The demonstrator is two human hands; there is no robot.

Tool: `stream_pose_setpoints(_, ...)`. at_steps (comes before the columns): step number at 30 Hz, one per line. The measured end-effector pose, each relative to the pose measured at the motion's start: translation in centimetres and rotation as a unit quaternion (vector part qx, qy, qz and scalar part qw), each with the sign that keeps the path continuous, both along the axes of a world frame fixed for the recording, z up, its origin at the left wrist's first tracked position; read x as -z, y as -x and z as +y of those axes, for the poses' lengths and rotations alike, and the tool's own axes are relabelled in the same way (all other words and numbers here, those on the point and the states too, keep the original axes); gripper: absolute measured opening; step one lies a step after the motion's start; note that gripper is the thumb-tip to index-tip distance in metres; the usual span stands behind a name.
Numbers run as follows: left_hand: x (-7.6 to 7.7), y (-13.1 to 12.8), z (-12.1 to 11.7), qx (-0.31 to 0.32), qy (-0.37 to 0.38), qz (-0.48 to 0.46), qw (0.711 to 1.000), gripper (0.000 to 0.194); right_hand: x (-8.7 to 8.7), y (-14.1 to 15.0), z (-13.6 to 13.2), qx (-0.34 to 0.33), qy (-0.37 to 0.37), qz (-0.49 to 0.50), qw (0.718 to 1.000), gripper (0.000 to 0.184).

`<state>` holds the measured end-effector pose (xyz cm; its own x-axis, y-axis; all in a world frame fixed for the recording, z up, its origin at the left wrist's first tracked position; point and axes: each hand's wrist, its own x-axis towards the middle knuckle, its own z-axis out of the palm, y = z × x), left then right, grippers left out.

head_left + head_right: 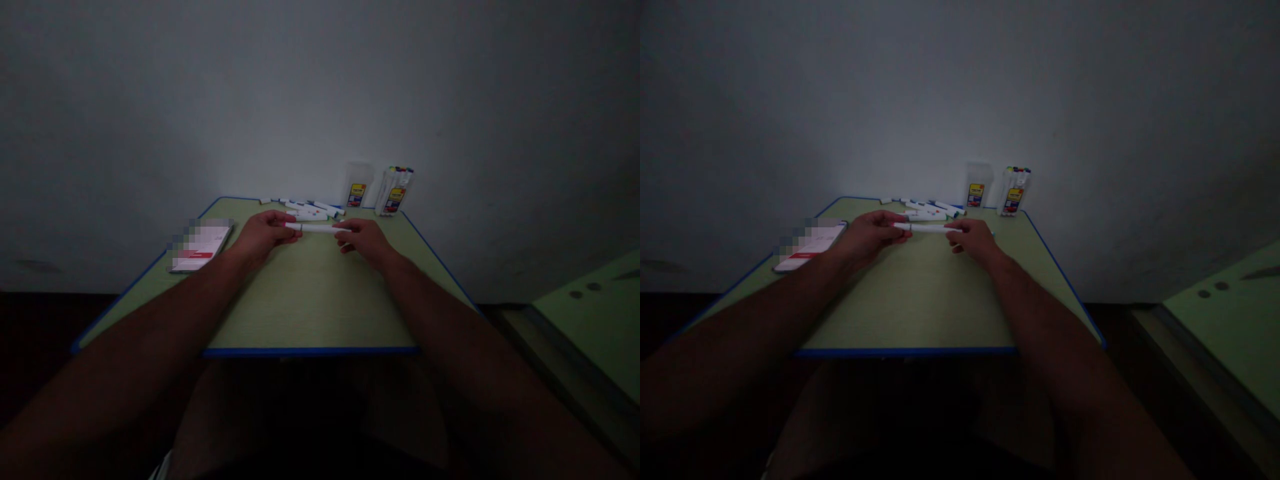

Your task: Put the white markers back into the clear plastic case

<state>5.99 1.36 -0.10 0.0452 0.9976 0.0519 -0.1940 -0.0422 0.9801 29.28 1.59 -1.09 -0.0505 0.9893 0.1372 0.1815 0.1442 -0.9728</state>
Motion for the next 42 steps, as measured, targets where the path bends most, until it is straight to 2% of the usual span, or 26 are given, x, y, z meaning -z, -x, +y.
stream_pose_setpoints(9, 0.5, -0.1, -0.3, 0.071, -0.097, 0.002, 0.993, 0.029, 0.3, -0.3, 0.1, -0.021, 0.035, -0.112, 0.993, 0.026)
stream_pose_setpoints(17, 0.4, -0.1, -0.2, 0.050, -0.114, 0.033, 0.992, 0.028, 0.3, -0.4, 0.1, -0.031, 0.023, -0.111, 0.993, 0.025)
stream_pose_setpoints(20, 0.4, 0.3, 0.0, 0.009, -0.121, 0.102, 0.987, 0.024, 0.1, -0.4, 0.0, -0.025, -0.008, -0.082, 0.996, 0.023)
stream_pose_setpoints(24, 0.6, 0.7, 0.3, -0.046, -0.143, 0.272, 0.951, 0.018, -0.3, -0.4, -0.3, -0.021, -0.045, -0.051, 0.997, 0.019)
stream_pose_setpoints(26, 0.7, 0.8, 0.3, -0.046, -0.148, 0.297, 0.942, 0.017, -0.4, -0.4, -0.4, -0.028, -0.046, -0.041, 0.998, 0.019)
stream_pose_setpoints(31, 0.9, 0.8, 0.2, -0.008, -0.145, 0.257, 0.955, 0.013, -0.6, -0.5, -0.5, -0.038, -0.043, -0.017, 0.998, 0.019)
stream_pose_setpoints(42, 0.7, 0.3, -0.1, -0.004, -0.137, 0.225, 0.965, 0.008, -0.5, -0.4, -0.4, -0.041, -0.037, -0.012, 0.998, 0.018)
